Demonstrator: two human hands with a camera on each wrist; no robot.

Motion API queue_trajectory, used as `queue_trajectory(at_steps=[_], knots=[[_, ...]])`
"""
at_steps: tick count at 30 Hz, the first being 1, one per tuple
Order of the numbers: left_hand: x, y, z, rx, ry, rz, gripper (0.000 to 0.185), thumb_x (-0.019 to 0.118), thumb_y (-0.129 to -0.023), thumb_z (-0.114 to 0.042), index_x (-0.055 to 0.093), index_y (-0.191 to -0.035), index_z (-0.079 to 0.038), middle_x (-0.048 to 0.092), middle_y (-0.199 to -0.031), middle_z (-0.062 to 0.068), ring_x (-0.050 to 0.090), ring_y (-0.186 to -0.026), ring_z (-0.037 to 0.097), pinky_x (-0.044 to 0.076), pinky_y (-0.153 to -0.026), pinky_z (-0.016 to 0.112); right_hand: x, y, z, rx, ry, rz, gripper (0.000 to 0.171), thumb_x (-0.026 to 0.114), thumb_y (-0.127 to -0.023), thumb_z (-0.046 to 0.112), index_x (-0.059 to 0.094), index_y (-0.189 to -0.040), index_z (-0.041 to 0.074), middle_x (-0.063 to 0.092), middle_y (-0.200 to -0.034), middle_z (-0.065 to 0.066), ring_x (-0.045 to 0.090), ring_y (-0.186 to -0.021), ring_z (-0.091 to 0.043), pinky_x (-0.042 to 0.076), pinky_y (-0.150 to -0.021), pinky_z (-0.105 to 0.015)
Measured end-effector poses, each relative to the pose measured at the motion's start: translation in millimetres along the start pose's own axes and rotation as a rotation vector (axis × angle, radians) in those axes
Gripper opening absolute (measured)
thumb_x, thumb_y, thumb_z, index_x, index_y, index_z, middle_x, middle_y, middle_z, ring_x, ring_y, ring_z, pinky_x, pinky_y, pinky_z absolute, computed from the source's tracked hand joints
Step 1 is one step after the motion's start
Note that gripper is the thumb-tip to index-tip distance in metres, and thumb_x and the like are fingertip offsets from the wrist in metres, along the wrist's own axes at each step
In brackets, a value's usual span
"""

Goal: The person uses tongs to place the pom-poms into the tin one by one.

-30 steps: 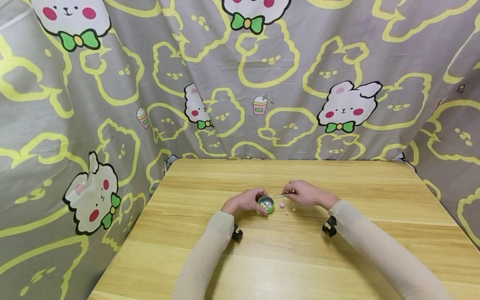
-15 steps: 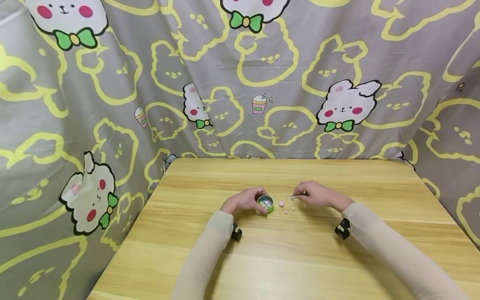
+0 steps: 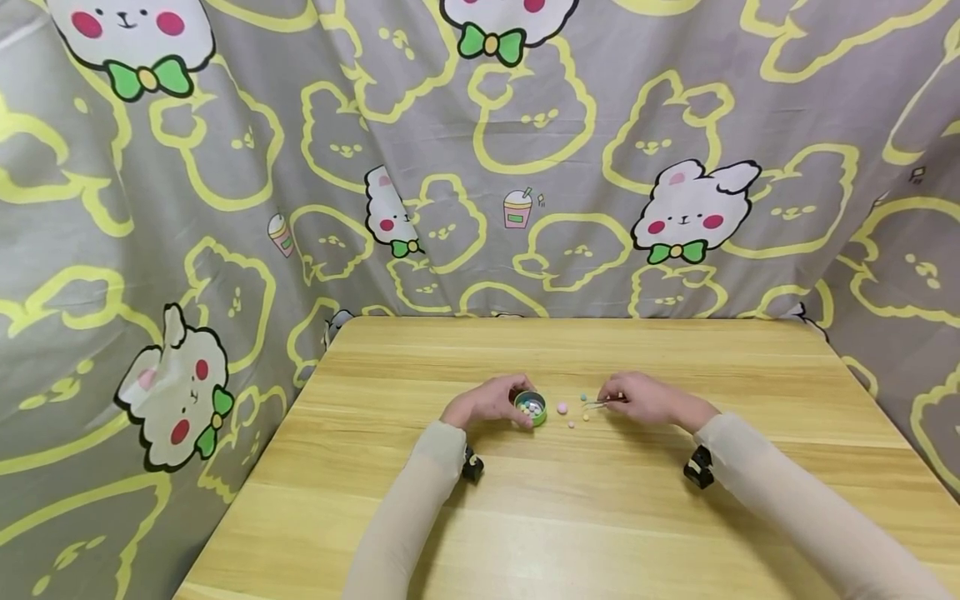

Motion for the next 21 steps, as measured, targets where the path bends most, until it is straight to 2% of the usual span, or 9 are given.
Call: queue_trajectory(at_steps=[2, 12, 21], knots=[[-0.2, -0.3, 0.3, -0.002, 0.015, -0.004, 0.045, 0.083, -0.073, -0.019, 0.057, -0.11, -0.015, 0.061, -0.102, -0.001, 0.055, -0.096, 0.016, 0.043, -0.085, 0.029, 1.3, 1.1, 0.0, -0.014, 0.001, -0.007, 0.008, 0.064, -0.087, 0.004, 0.069, -0.092, 0.009, 0.059, -0.086, 0.003, 0.055, -0.077, -0.011, 0.046, -0.068, -0.033], [-1.9, -0.3, 0.0, -0.011, -0.001, -0.013, 0.045, 0.083, -0.073, -0.02, 0.057, -0.109, -0.016, 0.061, -0.101, -0.002, 0.055, -0.096, 0.015, 0.042, -0.086, 0.029, 5.6, 4.1, -4.7, 0.031, 0.004, 0.024, 0.01, 0.063, -0.089, 0.006, 0.069, -0.095, 0.011, 0.059, -0.09, 0.004, 0.057, -0.082, -0.013, 0.047, -0.073, -0.035], [-0.3, -0.4, 0.8, -0.005, 0.003, 0.008, 0.046, 0.083, -0.074, -0.02, 0.056, -0.112, -0.015, 0.061, -0.103, -0.002, 0.055, -0.095, 0.014, 0.043, -0.084, 0.027, 8.5, 6.3, -4.0, 0.065, 0.002, 0.045, 0.009, 0.063, -0.09, 0.009, 0.069, -0.096, 0.013, 0.058, -0.089, 0.005, 0.055, -0.08, -0.01, 0.047, -0.07, -0.032]])
Point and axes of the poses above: each hand's wrist, its own y-axis away from the middle knuckle, its own x-axis out of the palm, z = x × y, the point moved 4 cm from there along -y, towards the middle knuckle
